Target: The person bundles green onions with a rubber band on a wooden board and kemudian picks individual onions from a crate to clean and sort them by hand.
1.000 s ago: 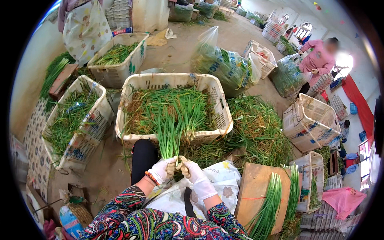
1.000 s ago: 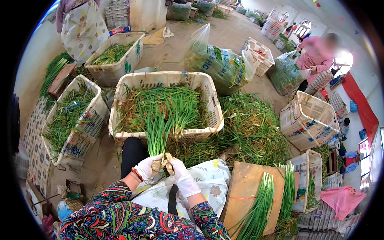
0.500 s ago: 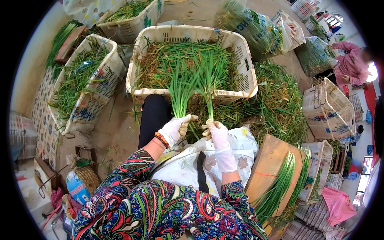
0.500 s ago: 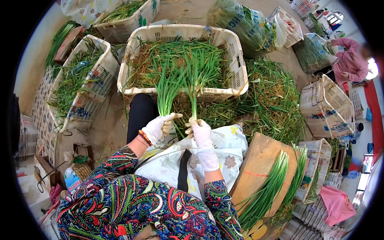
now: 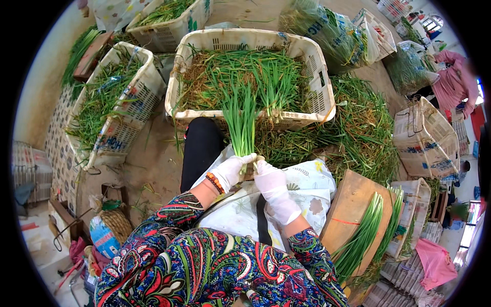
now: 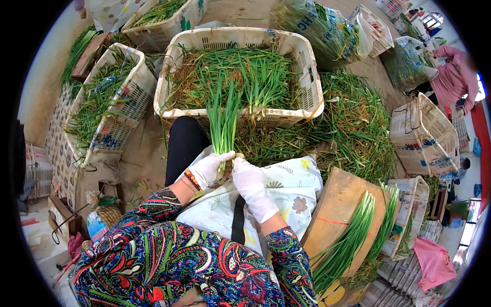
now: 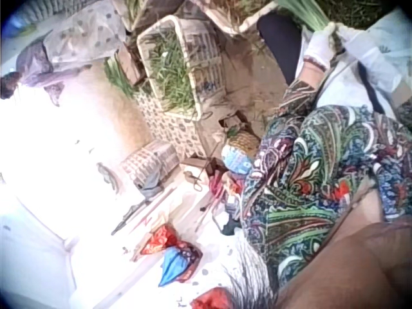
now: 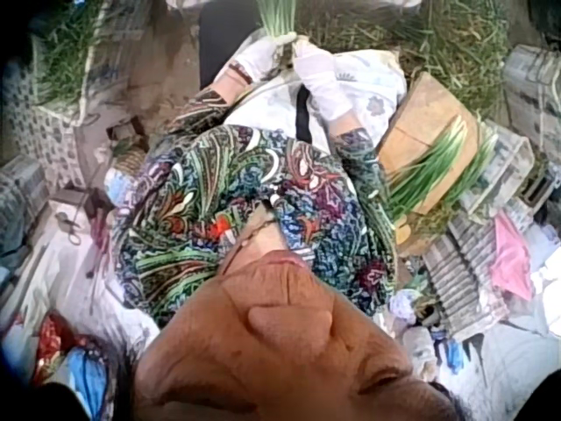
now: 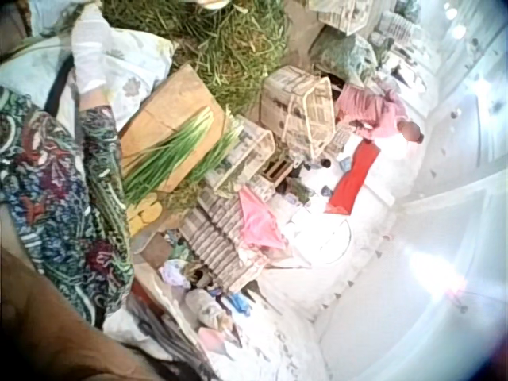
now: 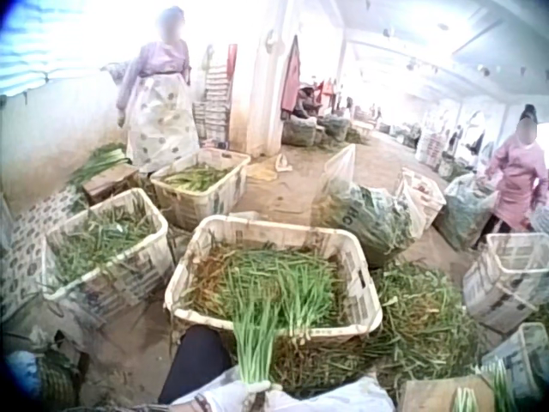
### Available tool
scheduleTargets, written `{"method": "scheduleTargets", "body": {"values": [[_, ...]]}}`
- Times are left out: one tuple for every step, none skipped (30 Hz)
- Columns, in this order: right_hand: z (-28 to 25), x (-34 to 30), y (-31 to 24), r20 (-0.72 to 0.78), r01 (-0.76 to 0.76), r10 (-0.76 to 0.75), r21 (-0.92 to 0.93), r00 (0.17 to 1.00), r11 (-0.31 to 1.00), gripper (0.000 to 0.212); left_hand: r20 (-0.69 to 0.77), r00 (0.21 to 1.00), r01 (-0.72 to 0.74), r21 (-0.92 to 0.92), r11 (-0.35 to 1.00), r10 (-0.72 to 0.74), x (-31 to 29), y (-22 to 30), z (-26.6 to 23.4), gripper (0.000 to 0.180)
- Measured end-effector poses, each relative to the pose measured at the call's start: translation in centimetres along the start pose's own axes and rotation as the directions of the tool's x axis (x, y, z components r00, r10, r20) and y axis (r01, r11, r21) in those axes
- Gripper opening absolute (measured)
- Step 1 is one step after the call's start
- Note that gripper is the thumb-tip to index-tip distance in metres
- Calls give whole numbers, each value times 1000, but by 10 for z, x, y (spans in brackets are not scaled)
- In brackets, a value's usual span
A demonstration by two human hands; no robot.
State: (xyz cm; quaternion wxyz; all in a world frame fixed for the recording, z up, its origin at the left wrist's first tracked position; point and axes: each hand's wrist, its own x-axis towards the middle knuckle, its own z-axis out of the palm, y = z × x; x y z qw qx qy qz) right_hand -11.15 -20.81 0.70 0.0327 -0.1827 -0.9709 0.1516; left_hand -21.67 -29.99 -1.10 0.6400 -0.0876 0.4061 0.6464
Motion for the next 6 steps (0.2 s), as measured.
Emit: {"method": "scheduleTargets", "body": {"values": [[0, -1, 5, 10, -6, 6, -19, 1000, 1000, 14, -20, 1000, 5, -10, 1000, -5, -2, 3, -1, 28], [-1, -2, 12, 21, -11, 12, -38, 1000, 999, 14, -40, 999, 9, -21, 1000, -10, -5, 8, -1, 28], [-2, -2, 20, 31, -15, 17, -56, 999, 998, 14, -61, 998, 13, -31, 999, -15, -8, 12, -2, 28], [-20, 0, 20, 70, -203, 206, -48, 976, 978, 14, -53, 999, -4, -16, 1000, 4, -12, 17, -5, 29], [-35, -1, 29, -1, -256, 256, -40, 967, 966, 15, -20, 1000, -5, -29, 1000, 5, -17, 21, -9, 29], [-35, 1, 28, 1, -249, 249, -39, 968, 968, 15, 112, 993, -19, -87, 996, 29, -17, 22, -20, 29]]}}
